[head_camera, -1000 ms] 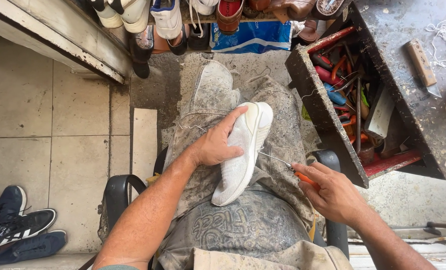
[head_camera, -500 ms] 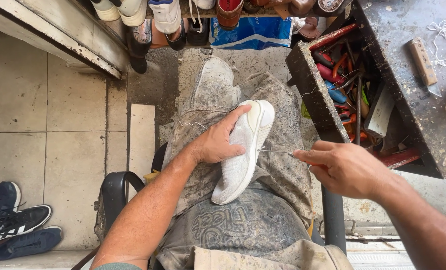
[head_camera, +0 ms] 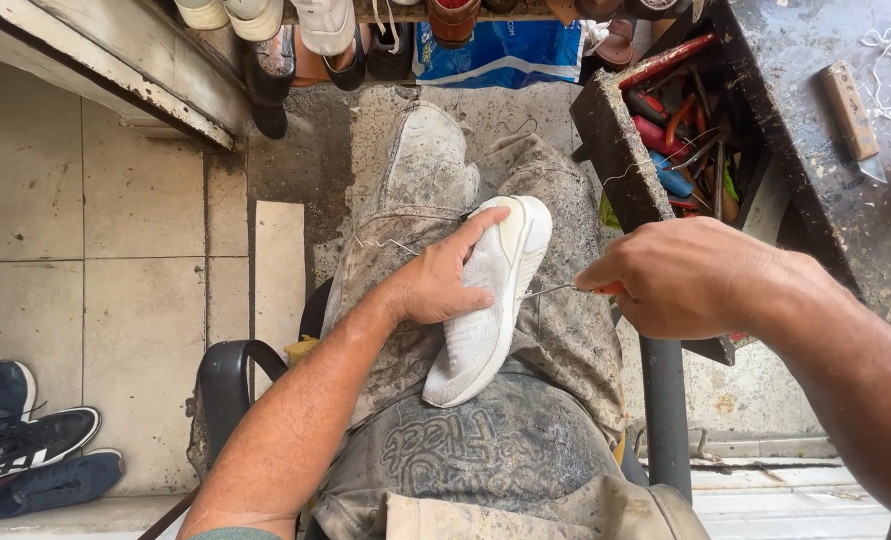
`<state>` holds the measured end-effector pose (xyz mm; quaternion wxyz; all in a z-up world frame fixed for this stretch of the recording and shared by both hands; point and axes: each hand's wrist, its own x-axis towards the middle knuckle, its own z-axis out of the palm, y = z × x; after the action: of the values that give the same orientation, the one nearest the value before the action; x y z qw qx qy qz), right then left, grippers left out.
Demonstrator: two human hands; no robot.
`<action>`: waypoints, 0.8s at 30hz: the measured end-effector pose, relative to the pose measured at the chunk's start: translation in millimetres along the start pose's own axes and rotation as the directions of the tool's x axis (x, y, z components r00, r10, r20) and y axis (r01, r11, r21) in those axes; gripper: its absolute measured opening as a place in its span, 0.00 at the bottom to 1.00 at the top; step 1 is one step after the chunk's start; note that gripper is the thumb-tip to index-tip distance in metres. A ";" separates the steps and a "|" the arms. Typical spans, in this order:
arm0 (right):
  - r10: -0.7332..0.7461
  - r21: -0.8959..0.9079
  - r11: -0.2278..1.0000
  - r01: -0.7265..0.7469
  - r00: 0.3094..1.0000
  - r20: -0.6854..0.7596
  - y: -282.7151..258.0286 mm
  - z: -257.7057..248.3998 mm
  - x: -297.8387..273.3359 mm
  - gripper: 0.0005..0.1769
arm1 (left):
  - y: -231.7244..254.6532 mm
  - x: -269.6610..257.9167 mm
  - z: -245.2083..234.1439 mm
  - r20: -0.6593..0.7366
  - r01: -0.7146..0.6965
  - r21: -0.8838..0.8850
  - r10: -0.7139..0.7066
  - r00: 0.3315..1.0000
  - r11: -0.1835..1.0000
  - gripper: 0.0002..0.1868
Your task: Hand-stitching a white sneaker to repair or reinforce the connection between the upper and the sole.
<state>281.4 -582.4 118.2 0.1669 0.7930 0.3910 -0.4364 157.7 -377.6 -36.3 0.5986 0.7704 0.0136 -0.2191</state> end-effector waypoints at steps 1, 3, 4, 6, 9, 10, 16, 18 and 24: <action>0.001 0.003 1.000 -0.001 1.000 0.003 -3.9 -3.3 -1.2 0.29 | -1.6 0.8 0.4 0.003 0.001 -0.001 -0.001 1.000 1.000 0.55; 0.024 -0.064 0.998 -0.020 0.998 0.049 -11.4 -9.7 -3.5 0.34 | -5.0 2.6 1.5 0.002 -0.031 0.029 0.031 1.000 0.999 0.55; 0.024 -0.062 0.998 -0.020 0.998 0.053 -12.9 -9.8 -3.2 0.34 | -5.6 3.2 2.2 0.005 -0.029 0.027 0.029 1.000 0.999 0.55; 0.045 -0.060 0.997 -0.039 0.994 0.096 -16.3 -9.5 -3.1 0.38 | -6.7 3.6 3.6 -0.006 -0.025 0.026 0.025 1.000 0.999 0.56; 0.039 -0.074 0.997 -0.030 0.992 0.122 -19.9 -9.1 -4.8 0.35 | -6.4 3.3 4.7 0.005 -0.027 -0.010 0.027 1.000 1.000 0.56; 0.040 -0.071 0.997 -0.032 0.992 0.124 -19.2 -8.2 -4.7 0.35 | -4.6 2.9 6.9 0.009 -0.027 -0.010 0.027 1.000 1.000 0.56; -0.004 0.043 0.999 0.001 0.997 0.077 -1.6 10.7 6.3 0.31 | 3.6 2.2 9.8 0.018 0.080 -0.074 -0.079 0.997 0.994 0.55; -0.089 0.116 0.989 0.087 0.996 0.013 12.3 24.7 16.1 0.28 | 0.2 2.9 10.7 0.009 0.079 -0.055 -0.079 0.997 0.995 0.55; -0.016 0.271 0.962 0.021 1.000 -0.021 16.0 39.7 17.5 0.21 | 4.2 -1.3 11.0 -0.004 0.179 -0.109 -0.181 0.983 0.978 0.55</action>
<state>276.8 -608.4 80.2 0.0489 0.8086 0.3365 -0.4802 154.2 -388.7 -34.0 0.6171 0.7339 0.0994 -0.2660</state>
